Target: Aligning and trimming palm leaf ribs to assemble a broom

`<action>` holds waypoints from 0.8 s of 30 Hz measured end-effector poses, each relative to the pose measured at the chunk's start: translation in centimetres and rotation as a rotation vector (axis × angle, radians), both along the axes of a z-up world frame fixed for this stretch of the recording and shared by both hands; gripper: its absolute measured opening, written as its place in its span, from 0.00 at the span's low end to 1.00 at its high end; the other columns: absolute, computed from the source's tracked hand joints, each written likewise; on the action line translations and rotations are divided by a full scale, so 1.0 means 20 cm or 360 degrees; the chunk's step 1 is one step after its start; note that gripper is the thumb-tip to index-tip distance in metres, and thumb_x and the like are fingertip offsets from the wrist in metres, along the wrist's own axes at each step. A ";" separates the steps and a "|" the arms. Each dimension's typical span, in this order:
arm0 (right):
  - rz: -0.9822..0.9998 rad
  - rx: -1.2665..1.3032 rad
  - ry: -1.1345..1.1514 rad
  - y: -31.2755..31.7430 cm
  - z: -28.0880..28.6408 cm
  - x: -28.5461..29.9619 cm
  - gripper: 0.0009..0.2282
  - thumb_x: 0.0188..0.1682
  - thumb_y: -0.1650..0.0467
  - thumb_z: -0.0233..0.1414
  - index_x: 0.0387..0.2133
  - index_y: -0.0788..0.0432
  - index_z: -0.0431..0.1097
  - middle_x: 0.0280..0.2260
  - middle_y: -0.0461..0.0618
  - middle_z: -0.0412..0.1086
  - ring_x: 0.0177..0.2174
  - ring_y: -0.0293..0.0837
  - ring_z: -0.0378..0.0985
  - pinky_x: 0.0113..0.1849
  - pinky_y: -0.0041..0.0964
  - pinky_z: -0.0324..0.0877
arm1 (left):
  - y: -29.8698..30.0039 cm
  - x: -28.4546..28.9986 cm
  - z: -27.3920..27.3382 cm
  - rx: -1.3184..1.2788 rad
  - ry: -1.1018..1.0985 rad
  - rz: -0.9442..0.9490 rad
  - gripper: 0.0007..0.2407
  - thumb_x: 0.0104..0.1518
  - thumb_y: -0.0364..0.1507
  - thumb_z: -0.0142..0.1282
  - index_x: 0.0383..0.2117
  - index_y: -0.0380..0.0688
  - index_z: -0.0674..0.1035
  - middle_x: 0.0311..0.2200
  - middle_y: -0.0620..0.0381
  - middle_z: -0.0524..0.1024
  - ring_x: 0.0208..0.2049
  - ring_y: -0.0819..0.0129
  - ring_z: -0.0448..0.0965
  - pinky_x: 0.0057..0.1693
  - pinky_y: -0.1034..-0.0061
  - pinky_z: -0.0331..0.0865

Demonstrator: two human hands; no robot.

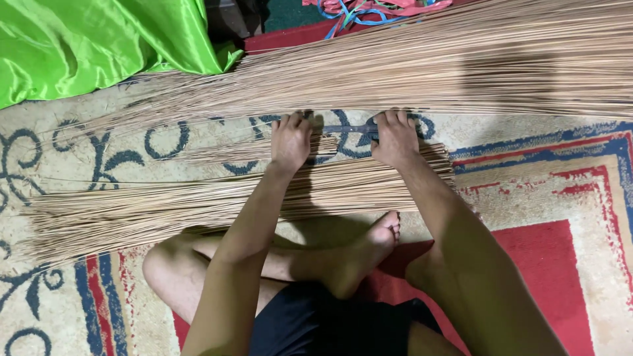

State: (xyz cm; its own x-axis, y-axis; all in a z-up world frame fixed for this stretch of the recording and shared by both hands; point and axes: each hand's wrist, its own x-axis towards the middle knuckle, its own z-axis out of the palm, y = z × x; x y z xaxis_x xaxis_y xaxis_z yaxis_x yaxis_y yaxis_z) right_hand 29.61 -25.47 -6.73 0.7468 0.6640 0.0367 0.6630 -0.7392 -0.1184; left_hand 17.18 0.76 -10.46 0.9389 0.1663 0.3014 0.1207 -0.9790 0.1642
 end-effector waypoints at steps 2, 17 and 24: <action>0.0024 0.0052 -0.0017 -0.01 0.01 0.01 0.27 0.31 0.62 0.64 0.47 0.56 0.69 0.42 0.51 0.65 0.47 0.55 0.65 0.45 0.51 0.64 | 0.03 0.07 0.01 0.0049 0.0045 0.0036 0.03 0.55 0.33 0.62 0.32 0.54 0.81 0.36 0.61 0.74 0.42 0.62 0.73 0.47 0.66 0.64; 0.0172 0.0500 -0.0276 0.06 0.02 0.04 0.23 0.29 0.64 0.62 0.41 0.55 0.72 0.35 0.50 0.66 0.40 0.53 0.71 0.41 0.47 0.67 | 0.11 0.28 -0.12 0.0217 -0.0155 -0.0028 0.01 0.52 0.29 0.57 0.25 0.54 0.77 0.33 0.60 0.71 0.39 0.60 0.70 0.46 0.63 0.59; 0.0221 0.0589 -0.0322 0.11 0.25 -0.04 0.22 0.28 0.66 0.63 0.39 0.56 0.73 0.35 0.51 0.67 0.41 0.54 0.72 0.41 0.48 0.69 | 0.11 0.27 -0.01 0.0186 -0.0186 -0.0057 0.02 0.53 0.31 0.56 0.25 0.53 0.78 0.34 0.60 0.71 0.40 0.59 0.69 0.46 0.63 0.59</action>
State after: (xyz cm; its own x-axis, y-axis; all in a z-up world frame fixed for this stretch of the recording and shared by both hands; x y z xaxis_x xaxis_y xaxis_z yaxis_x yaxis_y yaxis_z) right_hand 28.86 -23.27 -1.66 0.6047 0.6723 0.4271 0.7902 -0.5736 -0.2158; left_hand 22.58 3.01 -10.62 0.9011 0.0906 0.4241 0.0720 -0.9956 0.0597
